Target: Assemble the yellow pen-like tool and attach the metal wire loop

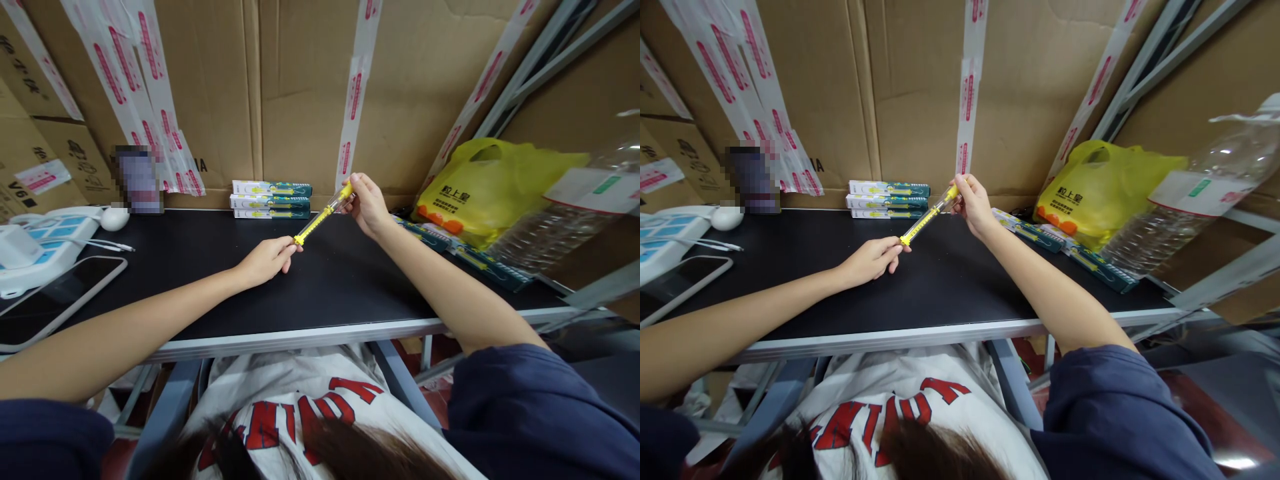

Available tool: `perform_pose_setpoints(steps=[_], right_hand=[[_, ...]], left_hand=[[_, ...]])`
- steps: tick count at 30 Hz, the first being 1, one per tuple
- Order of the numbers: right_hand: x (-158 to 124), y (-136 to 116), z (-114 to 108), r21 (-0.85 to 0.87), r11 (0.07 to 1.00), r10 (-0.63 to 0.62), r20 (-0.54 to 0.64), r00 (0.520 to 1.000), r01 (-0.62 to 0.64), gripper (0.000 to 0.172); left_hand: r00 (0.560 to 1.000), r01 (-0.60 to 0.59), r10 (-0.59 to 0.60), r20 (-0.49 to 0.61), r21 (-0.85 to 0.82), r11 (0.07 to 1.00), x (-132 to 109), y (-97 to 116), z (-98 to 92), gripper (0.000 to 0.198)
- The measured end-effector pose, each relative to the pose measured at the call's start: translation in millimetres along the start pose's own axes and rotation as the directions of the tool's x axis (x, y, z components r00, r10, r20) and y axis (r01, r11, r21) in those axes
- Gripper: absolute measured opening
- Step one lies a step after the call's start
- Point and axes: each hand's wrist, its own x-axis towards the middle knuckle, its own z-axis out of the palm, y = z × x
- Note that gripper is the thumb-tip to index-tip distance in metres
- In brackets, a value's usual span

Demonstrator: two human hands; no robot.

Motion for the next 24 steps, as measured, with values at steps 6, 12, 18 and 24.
perform_pose_setpoints(steps=[6, 12, 18, 24], right_hand=[[17, 0, -27, -0.061, 0.998, -0.041, -0.121, 0.992, 0.034, 0.052], [3, 6, -6, -0.047, 0.998, -0.036, 0.002, 0.999, 0.036, 0.052], [16, 2, -29, -0.041, 0.996, -0.082, -0.079, 0.994, 0.079, 0.051], [10, 7, -16, -0.081, 0.996, -0.031, -0.067, 0.997, 0.025, 0.053]], left_hand=[[0.999, -0.043, 0.044, -0.024, 0.018, 0.999, 1, 6, -0.9, 0.031], [0.998, -0.033, 0.032, -0.045, -0.016, 0.999, -2, 4, 0.1, 0.032], [0.997, -0.031, 0.025, -0.069, -0.082, 0.996, 1, -1, 0.5, 0.032], [0.997, -0.047, 0.042, -0.064, -0.079, 0.996, 1, 1, 0.4, 0.031]])
